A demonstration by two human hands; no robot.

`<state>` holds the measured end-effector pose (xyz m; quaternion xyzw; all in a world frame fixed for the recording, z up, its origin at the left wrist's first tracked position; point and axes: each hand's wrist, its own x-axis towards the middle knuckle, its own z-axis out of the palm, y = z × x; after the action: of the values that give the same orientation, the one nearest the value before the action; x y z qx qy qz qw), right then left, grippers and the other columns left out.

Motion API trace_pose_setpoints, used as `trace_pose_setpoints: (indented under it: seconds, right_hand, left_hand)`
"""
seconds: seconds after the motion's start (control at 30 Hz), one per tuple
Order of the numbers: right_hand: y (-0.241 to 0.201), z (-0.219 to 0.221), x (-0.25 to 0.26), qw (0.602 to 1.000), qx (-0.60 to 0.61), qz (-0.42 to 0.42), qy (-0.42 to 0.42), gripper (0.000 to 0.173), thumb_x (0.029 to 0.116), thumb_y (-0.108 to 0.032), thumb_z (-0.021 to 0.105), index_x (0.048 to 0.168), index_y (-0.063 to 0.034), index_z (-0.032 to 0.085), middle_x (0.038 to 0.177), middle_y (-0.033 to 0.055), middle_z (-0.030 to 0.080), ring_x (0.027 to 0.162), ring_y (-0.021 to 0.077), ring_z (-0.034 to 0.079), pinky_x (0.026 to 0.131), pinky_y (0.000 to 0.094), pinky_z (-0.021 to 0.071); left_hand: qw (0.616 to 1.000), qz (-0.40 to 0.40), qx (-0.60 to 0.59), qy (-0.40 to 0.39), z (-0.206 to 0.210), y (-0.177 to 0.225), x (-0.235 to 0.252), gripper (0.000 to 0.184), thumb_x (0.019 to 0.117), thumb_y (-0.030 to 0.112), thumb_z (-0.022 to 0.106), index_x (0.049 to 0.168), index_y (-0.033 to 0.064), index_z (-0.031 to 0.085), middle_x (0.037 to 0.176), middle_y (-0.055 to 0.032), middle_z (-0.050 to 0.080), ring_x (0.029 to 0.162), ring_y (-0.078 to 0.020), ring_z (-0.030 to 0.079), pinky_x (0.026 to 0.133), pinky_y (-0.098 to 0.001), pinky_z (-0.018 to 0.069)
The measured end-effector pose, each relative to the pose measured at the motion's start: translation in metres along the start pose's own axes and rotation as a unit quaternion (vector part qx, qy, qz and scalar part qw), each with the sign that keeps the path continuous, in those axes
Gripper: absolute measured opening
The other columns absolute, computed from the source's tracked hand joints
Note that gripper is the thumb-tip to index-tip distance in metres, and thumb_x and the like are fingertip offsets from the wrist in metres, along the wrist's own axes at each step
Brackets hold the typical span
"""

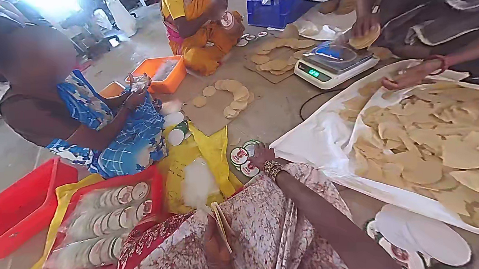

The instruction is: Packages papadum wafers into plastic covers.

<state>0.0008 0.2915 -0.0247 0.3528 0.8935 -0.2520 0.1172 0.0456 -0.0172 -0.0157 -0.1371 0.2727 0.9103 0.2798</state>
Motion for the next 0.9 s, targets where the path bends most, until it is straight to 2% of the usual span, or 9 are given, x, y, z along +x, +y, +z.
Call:
trace_pose_setpoints:
  seconds: [0.1,0.23,0.33,0.43,0.57,0.63,0.7,0.8,0.9]
  right_hand:
    - [0.001,0.009,0.020,0.999,0.001,0.026,0.046,0.085,0.0944,-0.045,0.069,0.152,0.0088,0.038,0.158,0.0297,0.035,0.146,0.0471,0.035,0.111,0.0637,0.0348]
    - [0.003,0.003,0.033,0.997,0.021,0.065,0.039,0.076,0.0910,-0.034,0.076,0.148,0.0060,0.045,0.154,0.0286,0.042,0.141,0.0448,0.042,0.109,0.0608,0.0383]
    - [0.009,-0.002,0.033,0.993,0.086,0.075,0.024,0.046,0.0943,-0.031,0.071,0.129,-0.0013,0.064,0.137,0.0244,0.060,0.132,0.0415,0.053,0.107,0.0615,0.0401]
    - [0.016,-0.013,0.031,0.978,0.187,0.084,0.049,0.039,0.0942,-0.026,0.072,0.122,0.0009,0.067,0.129,0.0250,0.063,0.125,0.0406,0.057,0.105,0.0585,0.0437]
    - [0.021,-0.029,0.017,0.914,0.364,0.094,0.152,0.073,0.0819,-0.006,0.081,0.143,0.0105,0.045,0.131,0.0325,0.059,0.122,0.0419,0.059,0.105,0.0537,0.0452]
    - [0.028,-0.034,0.005,0.882,0.435,0.043,0.177,0.079,0.0744,0.004,0.081,0.143,0.0073,0.041,0.122,0.0288,0.062,0.108,0.0345,0.065,0.095,0.0473,0.0528]
    - [0.032,-0.044,-0.017,0.857,0.479,-0.011,0.186,0.060,0.0736,0.005,0.079,0.128,0.0062,0.053,0.103,0.0194,0.068,0.088,0.0225,0.068,0.080,0.0394,0.0567]
    - [0.019,-0.062,-0.073,0.834,0.528,-0.070,0.144,0.015,0.0907,0.000,0.069,0.104,0.0013,0.063,0.085,0.0028,0.070,0.073,0.0063,0.069,0.069,0.0244,0.0587]
    - [-0.001,-0.069,-0.129,0.828,0.542,-0.111,0.096,0.004,0.0943,-0.002,0.064,0.094,-0.0055,0.066,0.075,-0.0052,0.070,0.066,0.0014,0.067,0.062,0.0189,0.0564]
  left_hand:
    - [1.000,-0.024,-0.009,-0.003,0.006,0.001,0.000,0.022,0.0905,0.028,0.074,0.100,0.0082,0.074,0.088,-0.0098,0.076,0.078,-0.0200,0.076,0.071,-0.0337,0.0643]
    - [0.997,-0.035,0.025,0.056,0.019,-0.006,0.006,0.029,0.1062,0.023,0.042,0.100,0.0095,0.067,0.086,-0.0074,0.075,0.075,-0.0182,0.075,0.067,-0.0329,0.0640]
    - [0.997,-0.042,0.030,0.061,0.019,-0.009,0.014,0.035,0.1079,0.025,0.037,0.099,0.0095,0.067,0.084,-0.0077,0.075,0.074,-0.0184,0.075,0.065,-0.0334,0.0638]
    - [0.997,-0.036,0.031,0.061,0.015,-0.011,0.018,0.034,0.1078,0.026,0.038,0.100,0.0084,0.066,0.086,-0.0090,0.075,0.075,-0.0202,0.076,0.066,-0.0347,0.0639]
    - [0.995,-0.028,0.046,0.084,0.013,-0.011,0.018,0.029,0.1066,0.024,0.040,0.103,0.0087,0.064,0.087,-0.0074,0.075,0.077,-0.0189,0.075,0.069,-0.0352,0.0640]
    - [0.994,-0.023,0.049,0.098,0.016,-0.012,0.016,0.030,0.1077,0.022,0.039,0.102,0.0085,0.065,0.085,-0.0063,0.075,0.076,-0.0184,0.075,0.070,-0.0355,0.0640]
    - [0.993,-0.022,0.059,0.097,0.019,-0.014,0.016,0.028,0.1067,0.021,0.040,0.104,0.0080,0.064,0.087,-0.0057,0.074,0.078,-0.0168,0.074,0.071,-0.0350,0.0640]
    - [0.997,-0.023,0.061,0.049,0.020,-0.015,0.013,0.024,0.1041,0.022,0.046,0.107,0.0074,0.065,0.091,-0.0063,0.075,0.081,-0.0158,0.075,0.072,-0.0339,0.0639]
    - [0.998,-0.024,0.053,0.022,0.025,-0.012,0.006,0.020,0.1009,0.019,0.056,0.113,0.0064,0.065,0.099,-0.0082,0.075,0.090,-0.0182,0.074,0.081,-0.0366,0.0627]
